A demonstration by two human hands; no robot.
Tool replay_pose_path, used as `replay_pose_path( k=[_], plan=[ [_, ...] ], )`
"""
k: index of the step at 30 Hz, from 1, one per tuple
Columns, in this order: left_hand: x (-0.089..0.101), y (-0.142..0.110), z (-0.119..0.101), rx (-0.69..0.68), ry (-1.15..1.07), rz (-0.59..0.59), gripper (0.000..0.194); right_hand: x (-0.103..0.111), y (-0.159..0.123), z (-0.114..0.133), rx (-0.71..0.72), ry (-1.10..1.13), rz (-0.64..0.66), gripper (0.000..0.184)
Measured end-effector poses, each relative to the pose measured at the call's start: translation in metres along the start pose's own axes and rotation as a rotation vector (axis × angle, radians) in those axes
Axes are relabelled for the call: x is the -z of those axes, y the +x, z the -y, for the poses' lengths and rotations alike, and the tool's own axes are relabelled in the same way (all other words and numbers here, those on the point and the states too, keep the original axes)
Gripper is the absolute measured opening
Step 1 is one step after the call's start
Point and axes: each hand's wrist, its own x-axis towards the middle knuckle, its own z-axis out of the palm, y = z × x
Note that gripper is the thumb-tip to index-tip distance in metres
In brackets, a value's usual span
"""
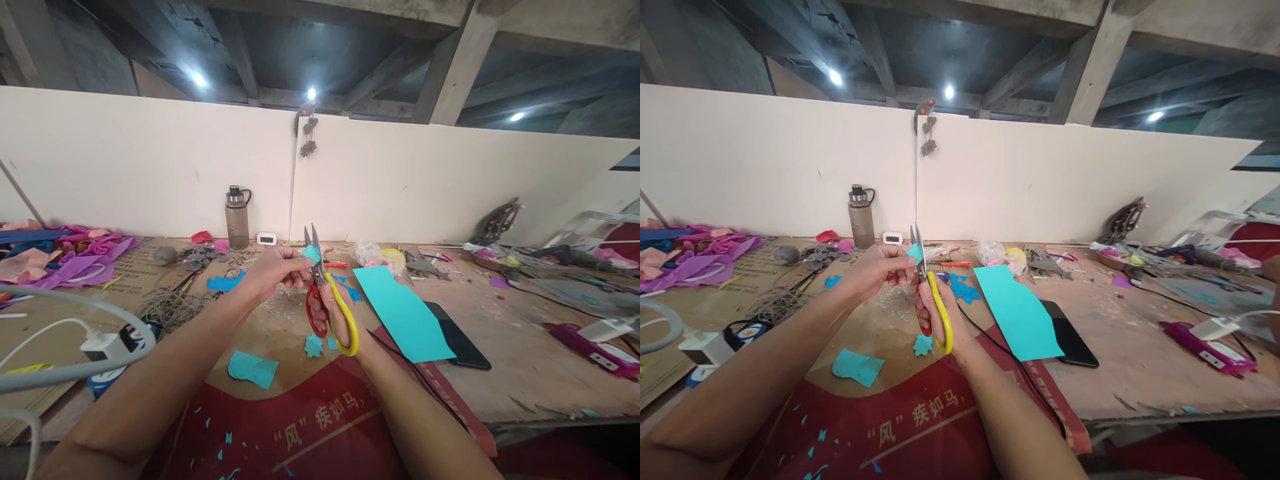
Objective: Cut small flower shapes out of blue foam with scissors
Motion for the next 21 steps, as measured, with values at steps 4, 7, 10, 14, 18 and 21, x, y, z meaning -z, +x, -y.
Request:
replay_pose_path(
  k=[4,7,10,14,18,21],
  plan=[
    [-0.0016,0.0015,0.0032,0.005,-0.006,0.011,0.038,-0.0015,-0.0014,0.0026,-0.005,-0.006,-0.017,0.064],
    [-0.0015,0.0014,0.0024,0.005,-0.01,0.011,0.038,-0.0008,-0.0013,0.0025,-0.009,-0.005,-0.018,0.064],
    [-0.0003,0.0008,0.0007,0.001,-0.01,0.001,0.036,0.0002,-0.0008,0.0009,-0.014,-0.005,-0.012,0.063],
    [0.0017,0.0007,-0.0001,0.004,-0.004,-0.003,0.034,0.0002,-0.0007,0.001,-0.026,-0.006,-0.031,0.064],
    [0.0026,0.0026,0.0017,-0.011,-0.057,-0.043,0.028,-0.0013,-0.0005,0.0048,-0.019,-0.004,-0.053,0.067],
    [0.0031,0.0053,0.0048,-0.074,-0.09,-0.104,0.023,-0.0023,-0.0004,0.0082,-0.017,-0.01,-0.072,0.069]
  ],
)
